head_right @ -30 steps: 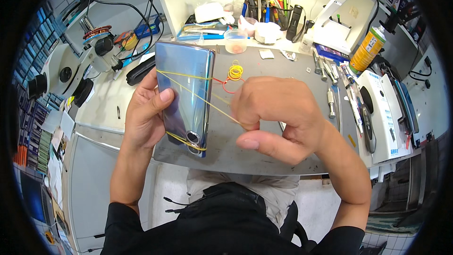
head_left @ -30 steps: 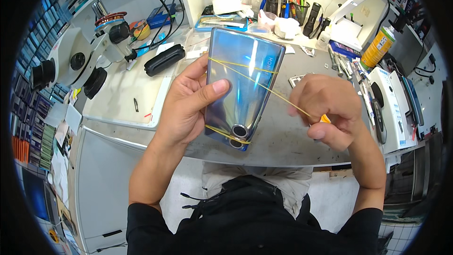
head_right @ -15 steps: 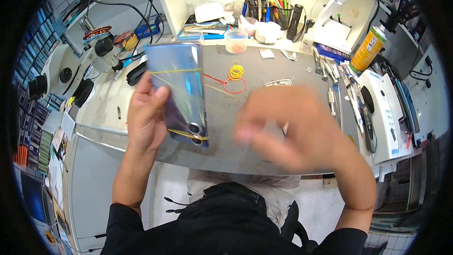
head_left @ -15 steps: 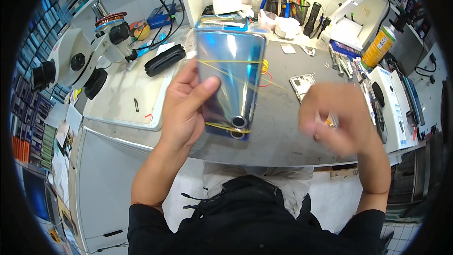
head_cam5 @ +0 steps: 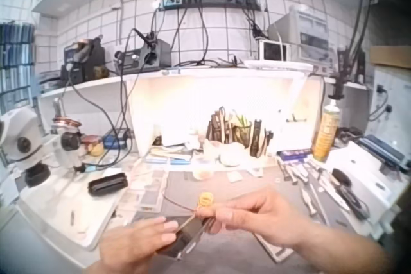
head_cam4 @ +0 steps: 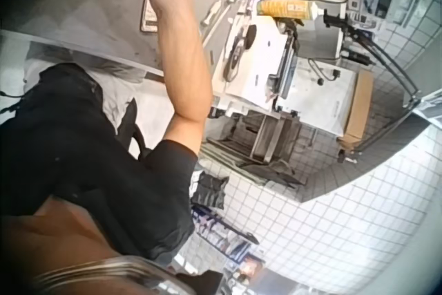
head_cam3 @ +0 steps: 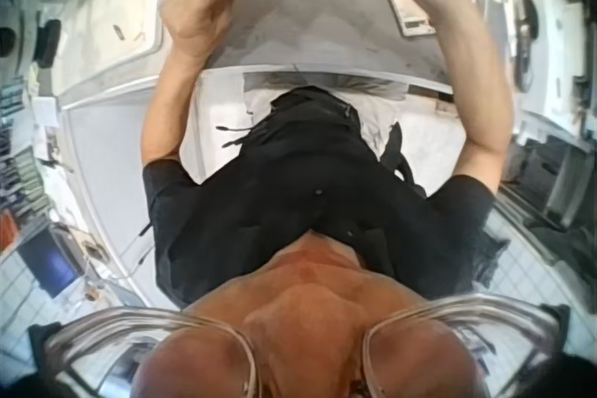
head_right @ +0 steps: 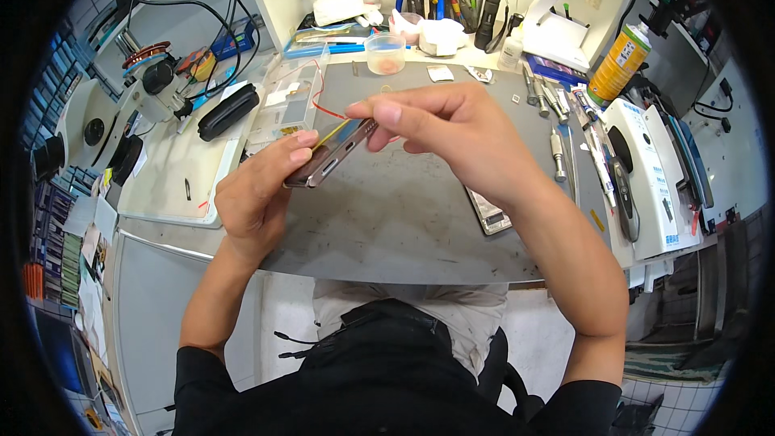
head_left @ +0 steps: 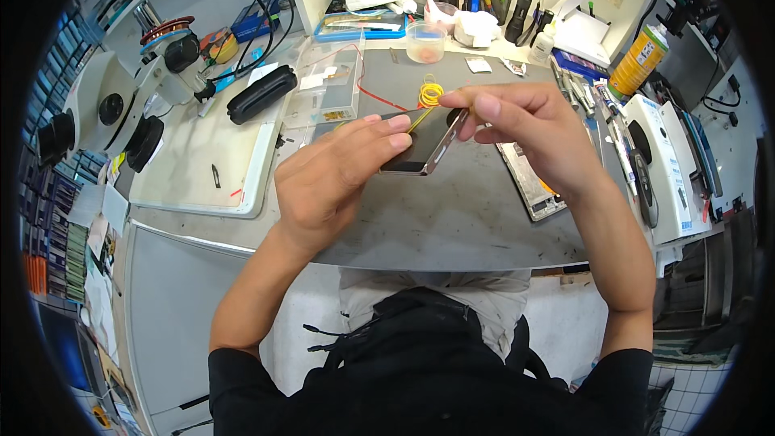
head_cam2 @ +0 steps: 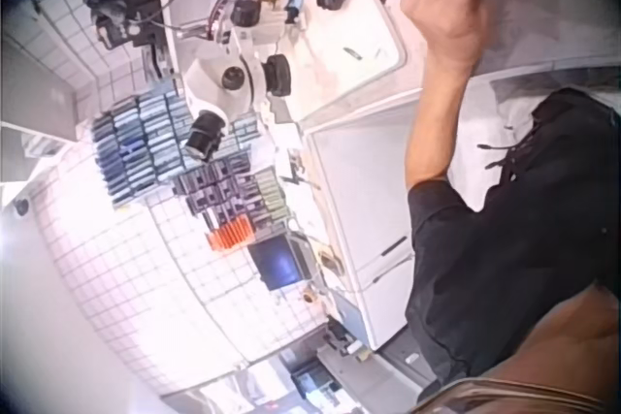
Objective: The person reassembles a smartphone by placing the back cover onto the chassis and securing it with multiple rubber bands. They then connect the device to a power source to charge it. Finally, the person cleans the screen of a second smartphone using a small white tool.
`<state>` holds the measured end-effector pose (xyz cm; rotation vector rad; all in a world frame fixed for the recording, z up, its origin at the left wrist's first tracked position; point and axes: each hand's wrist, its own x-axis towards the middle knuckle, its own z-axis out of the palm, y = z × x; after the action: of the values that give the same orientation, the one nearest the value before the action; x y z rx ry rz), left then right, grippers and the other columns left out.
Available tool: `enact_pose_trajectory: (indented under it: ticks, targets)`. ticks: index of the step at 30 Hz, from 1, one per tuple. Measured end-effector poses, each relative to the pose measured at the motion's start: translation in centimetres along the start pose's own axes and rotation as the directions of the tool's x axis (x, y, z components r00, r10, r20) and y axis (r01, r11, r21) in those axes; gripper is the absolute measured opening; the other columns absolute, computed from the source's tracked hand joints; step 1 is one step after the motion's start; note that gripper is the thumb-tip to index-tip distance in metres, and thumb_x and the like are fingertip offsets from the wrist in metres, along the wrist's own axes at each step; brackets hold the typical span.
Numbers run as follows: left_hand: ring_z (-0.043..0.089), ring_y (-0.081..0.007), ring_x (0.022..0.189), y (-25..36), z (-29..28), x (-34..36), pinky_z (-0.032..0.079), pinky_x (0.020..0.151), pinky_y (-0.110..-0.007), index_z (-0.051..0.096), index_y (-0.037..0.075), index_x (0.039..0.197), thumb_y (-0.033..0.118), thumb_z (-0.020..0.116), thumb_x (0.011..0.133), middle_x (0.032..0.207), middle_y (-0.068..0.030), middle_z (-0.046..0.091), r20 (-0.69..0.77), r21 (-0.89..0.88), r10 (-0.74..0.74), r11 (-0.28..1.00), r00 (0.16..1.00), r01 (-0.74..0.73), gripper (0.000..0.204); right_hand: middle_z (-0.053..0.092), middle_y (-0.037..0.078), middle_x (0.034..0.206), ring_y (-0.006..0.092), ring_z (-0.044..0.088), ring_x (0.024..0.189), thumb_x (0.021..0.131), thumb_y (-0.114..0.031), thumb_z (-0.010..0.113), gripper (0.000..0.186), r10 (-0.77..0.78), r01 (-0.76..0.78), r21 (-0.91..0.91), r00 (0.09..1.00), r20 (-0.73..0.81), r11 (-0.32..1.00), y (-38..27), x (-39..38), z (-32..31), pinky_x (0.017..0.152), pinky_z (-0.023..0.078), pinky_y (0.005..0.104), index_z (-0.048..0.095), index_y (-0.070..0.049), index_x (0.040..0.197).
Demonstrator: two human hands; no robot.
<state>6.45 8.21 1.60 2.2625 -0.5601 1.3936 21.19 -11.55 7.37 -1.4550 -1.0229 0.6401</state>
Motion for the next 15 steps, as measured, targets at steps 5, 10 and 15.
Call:
enact_pose_trajectory:
  ticks: [5,10,15]
  targets:
    - [0.071,-0.0273,0.095,-1.0,0.1,-0.5,0.057,0.080,-0.034,0.072,0.009,0.111,0.004,0.068,0.080,0.111,-0.0072,0.073,0.073,0.224,0.117,0.966,0.990,-0.131,0.031,0.068,0.009,0.124,0.0147,0.063,0.108,0.090,-0.021,0.071,0.041,-0.066,0.121,-0.223,0.969,0.240,0.967,-0.3,-0.1,-0.4,0.096,0.049,0.0307,0.066,-0.004,0.127]
    - [0.070,-0.0257,0.094,-0.9,1.3,-0.4,0.056,0.077,-0.032,0.072,0.013,0.115,0.007,0.067,0.078,0.114,-0.0040,0.072,0.073,0.362,0.049,0.930,0.996,-0.072,0.037,0.073,0.008,0.114,0.0122,0.067,0.098,0.080,-0.012,0.080,0.047,-0.152,0.166,-0.378,0.986,0.067,0.911,0.5,0.0,1.4,0.091,0.052,0.0290,0.067,-0.001,0.124]
    - [0.071,-0.0250,0.097,-0.7,1.9,0.1,0.058,0.084,-0.035,0.068,0.010,0.121,0.002,0.064,0.079,0.118,-0.0060,0.070,0.084,0.378,-0.007,0.925,0.996,-0.025,0.043,0.075,0.010,0.099,0.0098,0.068,0.087,0.087,-0.010,0.074,0.035,-0.076,0.057,-0.265,0.995,-0.065,0.963,0.4,0.2,2.2,0.080,0.054,0.0255,0.069,0.001,0.119]
